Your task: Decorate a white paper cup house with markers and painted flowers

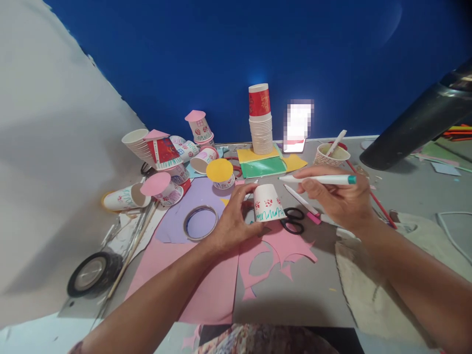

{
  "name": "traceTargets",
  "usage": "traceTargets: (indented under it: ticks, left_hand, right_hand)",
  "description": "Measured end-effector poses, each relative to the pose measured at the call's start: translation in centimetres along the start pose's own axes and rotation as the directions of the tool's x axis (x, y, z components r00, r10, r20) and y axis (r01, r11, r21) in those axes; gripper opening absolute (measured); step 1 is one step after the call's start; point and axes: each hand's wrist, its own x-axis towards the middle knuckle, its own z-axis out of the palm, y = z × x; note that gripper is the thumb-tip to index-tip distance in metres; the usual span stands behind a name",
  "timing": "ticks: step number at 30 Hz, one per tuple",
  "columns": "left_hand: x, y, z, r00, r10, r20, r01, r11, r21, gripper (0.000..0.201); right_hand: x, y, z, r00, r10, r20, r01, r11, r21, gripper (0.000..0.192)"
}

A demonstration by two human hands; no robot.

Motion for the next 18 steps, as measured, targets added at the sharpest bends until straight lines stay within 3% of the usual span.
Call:
traceTargets:
  ticks: [7,18]
  left_hand:
    - [0.0,-0.3,0.1,0.999,0.047,-0.002,-0.047,0.994,0.103,0.077]
    - [0.0,-0.5,0.1,0.999,0.042,0.002,-0.042,0.994,0.104,0.079]
  right_hand:
    - [-0.2,-1.5,0.0,0.997,-0.031,0.072,0.034,0.998,-0.049,0.012]
    - [-0.3,-1.4,0.5,0.987,-0.085,0.135,0.099,0.99,-0.104,0.013]
